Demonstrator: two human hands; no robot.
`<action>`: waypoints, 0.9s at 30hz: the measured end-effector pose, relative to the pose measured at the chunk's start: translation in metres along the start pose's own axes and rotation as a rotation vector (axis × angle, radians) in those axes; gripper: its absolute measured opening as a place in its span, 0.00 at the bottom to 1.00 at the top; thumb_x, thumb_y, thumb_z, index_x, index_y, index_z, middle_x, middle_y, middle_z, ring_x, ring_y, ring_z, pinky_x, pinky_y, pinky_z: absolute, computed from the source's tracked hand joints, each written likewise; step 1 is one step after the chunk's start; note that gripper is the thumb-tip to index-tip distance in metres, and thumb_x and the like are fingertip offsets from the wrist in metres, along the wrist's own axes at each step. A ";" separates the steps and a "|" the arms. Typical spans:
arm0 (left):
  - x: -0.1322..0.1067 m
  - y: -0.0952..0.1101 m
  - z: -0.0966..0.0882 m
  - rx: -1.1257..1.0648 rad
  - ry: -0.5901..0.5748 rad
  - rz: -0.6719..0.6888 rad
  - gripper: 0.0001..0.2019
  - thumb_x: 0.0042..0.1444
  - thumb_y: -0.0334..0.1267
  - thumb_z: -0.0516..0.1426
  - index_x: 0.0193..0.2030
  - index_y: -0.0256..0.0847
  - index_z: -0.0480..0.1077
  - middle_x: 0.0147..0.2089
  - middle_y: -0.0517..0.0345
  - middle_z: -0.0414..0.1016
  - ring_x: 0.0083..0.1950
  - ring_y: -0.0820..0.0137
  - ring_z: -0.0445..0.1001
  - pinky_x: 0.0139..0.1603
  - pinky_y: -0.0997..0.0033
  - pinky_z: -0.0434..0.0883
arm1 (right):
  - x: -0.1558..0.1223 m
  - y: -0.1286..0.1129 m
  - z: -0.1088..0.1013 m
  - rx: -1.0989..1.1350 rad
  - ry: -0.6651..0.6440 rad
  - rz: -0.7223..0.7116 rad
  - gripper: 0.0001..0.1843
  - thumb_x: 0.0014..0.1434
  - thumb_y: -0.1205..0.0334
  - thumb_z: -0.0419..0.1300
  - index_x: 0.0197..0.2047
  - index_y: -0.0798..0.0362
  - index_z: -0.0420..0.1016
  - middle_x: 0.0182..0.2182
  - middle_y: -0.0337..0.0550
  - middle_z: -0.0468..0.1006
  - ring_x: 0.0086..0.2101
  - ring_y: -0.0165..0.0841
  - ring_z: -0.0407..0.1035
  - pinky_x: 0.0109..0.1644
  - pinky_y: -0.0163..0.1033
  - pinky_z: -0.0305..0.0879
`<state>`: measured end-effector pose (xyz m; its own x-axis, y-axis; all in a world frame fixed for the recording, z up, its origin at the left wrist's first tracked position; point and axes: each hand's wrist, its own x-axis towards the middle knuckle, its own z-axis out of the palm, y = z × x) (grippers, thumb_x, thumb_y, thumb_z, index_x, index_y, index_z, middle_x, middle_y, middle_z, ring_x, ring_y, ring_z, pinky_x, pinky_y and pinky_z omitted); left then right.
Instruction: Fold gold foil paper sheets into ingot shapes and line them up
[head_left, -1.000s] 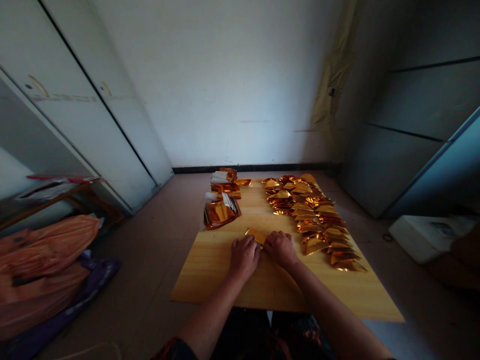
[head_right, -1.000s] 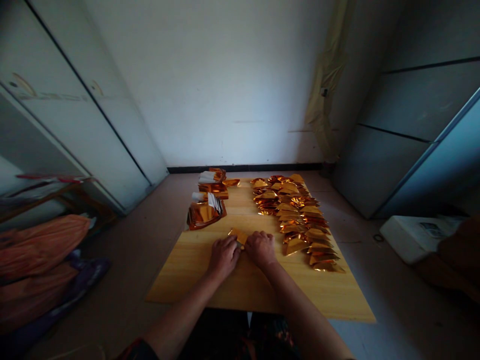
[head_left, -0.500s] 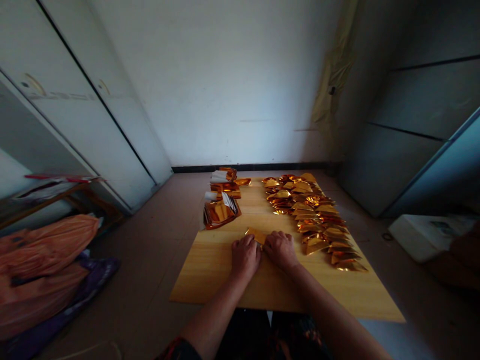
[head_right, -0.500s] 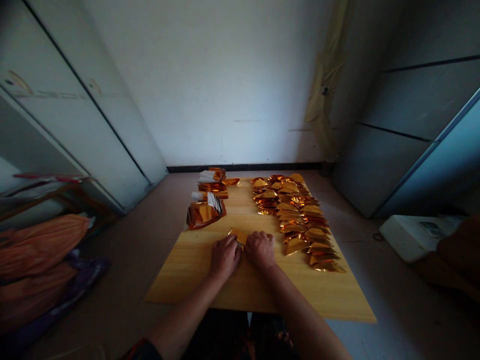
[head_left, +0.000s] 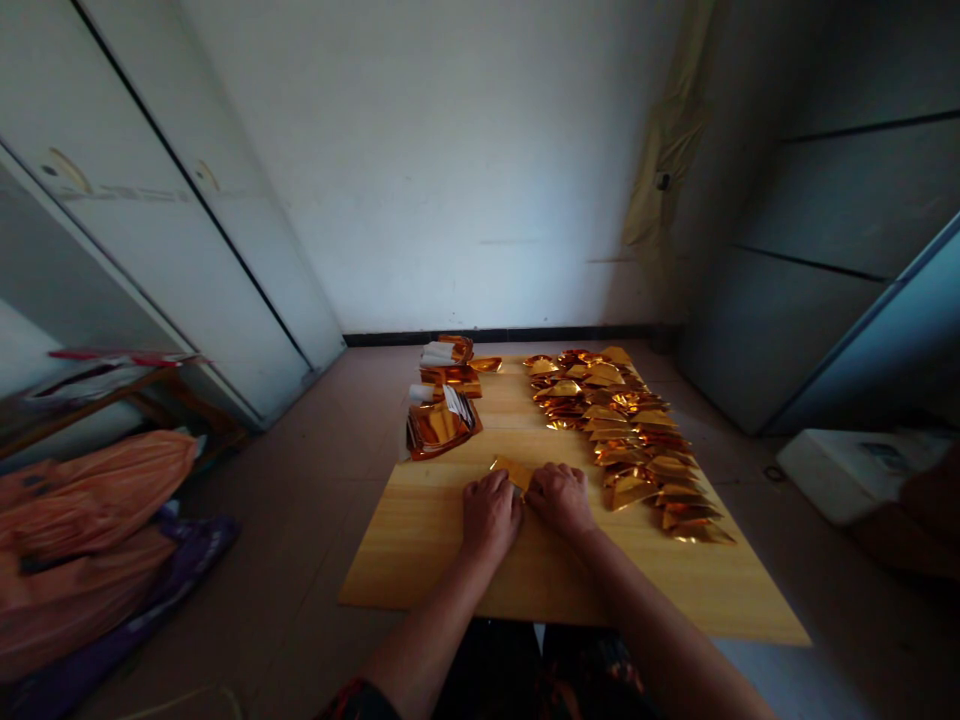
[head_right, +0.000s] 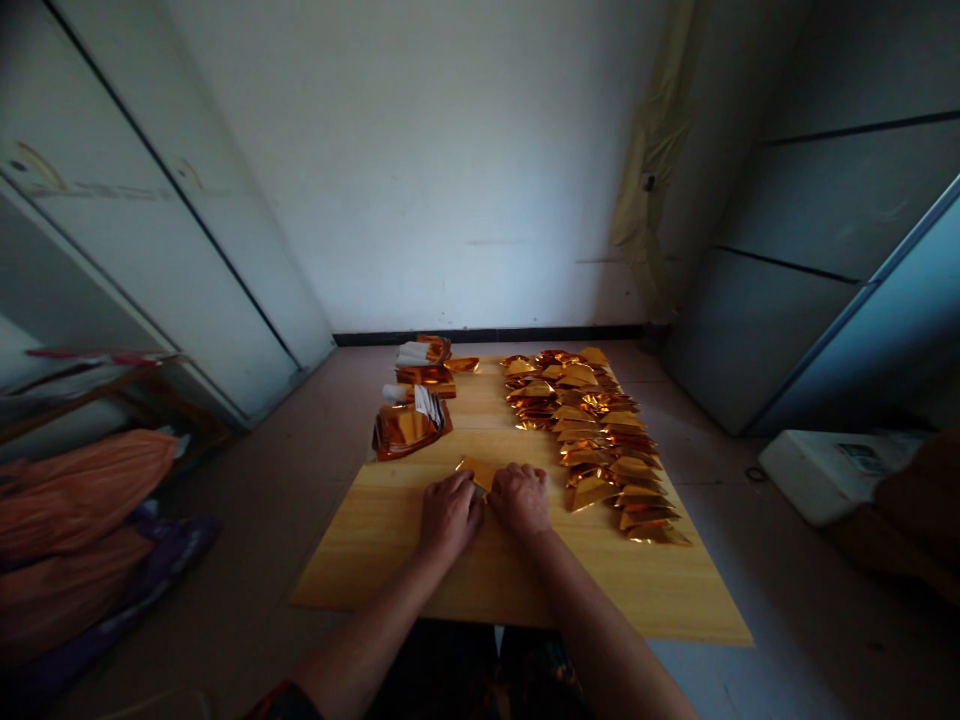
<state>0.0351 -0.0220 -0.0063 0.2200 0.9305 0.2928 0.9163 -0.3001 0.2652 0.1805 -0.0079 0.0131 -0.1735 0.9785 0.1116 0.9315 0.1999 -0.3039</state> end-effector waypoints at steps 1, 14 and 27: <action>0.000 0.000 0.000 -0.002 -0.002 -0.003 0.07 0.55 0.32 0.54 0.40 0.41 0.69 0.53 0.51 0.72 0.54 0.61 0.70 0.51 0.56 0.64 | 0.000 0.000 0.000 0.000 0.007 0.006 0.05 0.56 0.59 0.58 0.32 0.49 0.74 0.35 0.40 0.75 0.40 0.35 0.65 0.45 0.40 0.48; 0.000 0.002 -0.002 0.018 0.007 0.012 0.06 0.57 0.33 0.52 0.42 0.44 0.66 0.44 0.54 0.73 0.48 0.63 0.70 0.48 0.61 0.63 | 0.002 0.002 0.002 0.009 0.004 0.051 0.08 0.56 0.65 0.55 0.34 0.47 0.76 0.36 0.40 0.77 0.40 0.34 0.68 0.45 0.39 0.50; 0.022 -0.025 -0.008 0.039 -0.031 0.204 0.12 0.54 0.27 0.53 0.37 0.48 0.73 0.55 0.57 0.70 0.56 0.62 0.64 0.51 0.55 0.59 | -0.013 0.004 0.004 0.000 0.029 -0.204 0.09 0.61 0.63 0.54 0.39 0.47 0.76 0.41 0.41 0.74 0.44 0.35 0.62 0.47 0.39 0.52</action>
<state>0.0148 0.0041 0.0010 0.4116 0.8576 0.3083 0.8640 -0.4749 0.1675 0.1851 -0.0198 0.0071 -0.3499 0.9157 0.1977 0.8779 0.3942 -0.2718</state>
